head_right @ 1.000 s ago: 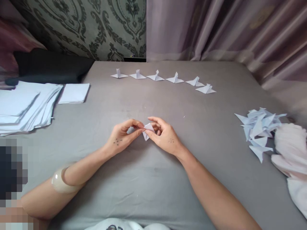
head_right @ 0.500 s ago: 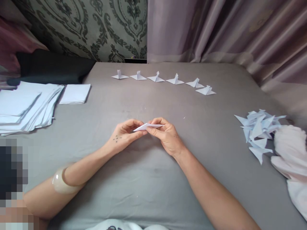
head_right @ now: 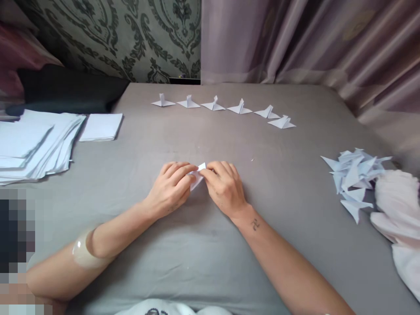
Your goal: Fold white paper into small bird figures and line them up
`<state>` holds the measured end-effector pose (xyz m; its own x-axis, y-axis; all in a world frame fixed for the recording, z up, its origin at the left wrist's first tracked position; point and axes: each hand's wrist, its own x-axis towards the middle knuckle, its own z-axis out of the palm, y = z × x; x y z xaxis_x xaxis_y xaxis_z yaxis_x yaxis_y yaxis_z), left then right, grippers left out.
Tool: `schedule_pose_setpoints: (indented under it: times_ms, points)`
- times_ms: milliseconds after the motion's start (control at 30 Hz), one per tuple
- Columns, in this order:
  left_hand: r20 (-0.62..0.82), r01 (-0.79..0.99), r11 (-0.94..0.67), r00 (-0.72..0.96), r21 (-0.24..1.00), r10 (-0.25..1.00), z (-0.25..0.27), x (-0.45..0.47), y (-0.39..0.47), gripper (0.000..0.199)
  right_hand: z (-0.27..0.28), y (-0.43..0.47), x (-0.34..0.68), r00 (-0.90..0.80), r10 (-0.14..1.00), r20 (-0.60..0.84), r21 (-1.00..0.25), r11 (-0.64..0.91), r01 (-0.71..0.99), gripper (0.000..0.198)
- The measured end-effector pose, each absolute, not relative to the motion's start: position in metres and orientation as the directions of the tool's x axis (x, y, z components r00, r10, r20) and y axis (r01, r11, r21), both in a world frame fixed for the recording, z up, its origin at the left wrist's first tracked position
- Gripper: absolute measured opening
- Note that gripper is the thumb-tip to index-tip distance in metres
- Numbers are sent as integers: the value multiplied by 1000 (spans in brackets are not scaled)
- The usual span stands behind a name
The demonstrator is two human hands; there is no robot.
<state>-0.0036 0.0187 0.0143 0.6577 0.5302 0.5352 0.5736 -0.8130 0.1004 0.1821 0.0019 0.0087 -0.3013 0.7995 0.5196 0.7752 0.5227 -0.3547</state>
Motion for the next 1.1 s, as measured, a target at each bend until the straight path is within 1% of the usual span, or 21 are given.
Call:
schedule_pose_setpoints:
  times_ms: [33, 67, 133, 200, 233, 333, 500, 633, 733, 900, 967, 1100]
  points:
    - [479, 568, -813, 682, 128, 552, 13, -4, 18, 16, 8, 1, 183, -345, 815, 466, -333, 523, 785, 24]
    - [420, 563, -807, 698, 180, 580, 12, -4, 17, 18, 7, 0, 184, -369, 832, 414, -332, 516, 790, 25]
    - [314, 549, -766, 701, 336, 640, 11, -6, 17, 26, 5, -2, 185, -374, 863, 339, -371, 488, 790, 28]
    - [243, 544, -676, 660, 498, 711, 12, -9, 17, 33, 4, -5, 186, -345, 886, 310, -420, 453, 786, 30]
    - [217, 541, -630, 637, 558, 739, 13, -11, 18, 34, 4, -6, 186, -335, 893, 301, -439, 441, 783, 30]
    - [155, 531, -534, 599, 658, 786, 15, -14, 22, 33, 6, -7, 186, -322, 905, 277, -476, 420, 773, 26]
    - [88, 537, -447, 565, 715, 820, 17, -17, 27, 24, 8, -7, 185, -298, 919, 257, -524, 392, 756, 21]
    - [95, 524, -429, 548, 736, 831, 15, -15, 28, 22, 6, -6, 183, -255, 924, 284, -568, 376, 732, 13]
    - [96, 522, -395, 509, 756, 856, 13, -13, 30, 16, 4, -4, 184, -208, 935, 286, -624, 346, 701, 12]
    - [44, 543, -311, 448, 780, 893, 11, -9, 36, 15, 6, 0, 184, -137, 968, 208, -722, 247, 646, 12]
    - [25, 548, -286, 435, 786, 900, 12, -8, 37, 14, 7, 2, 184, -119, 977, 177, -738, 211, 640, 12]
    - [8, 546, -251, 407, 799, 913, 13, -5, 37, 13, 5, 3, 182, -90, 981, 171, -738, 188, 648, 11]
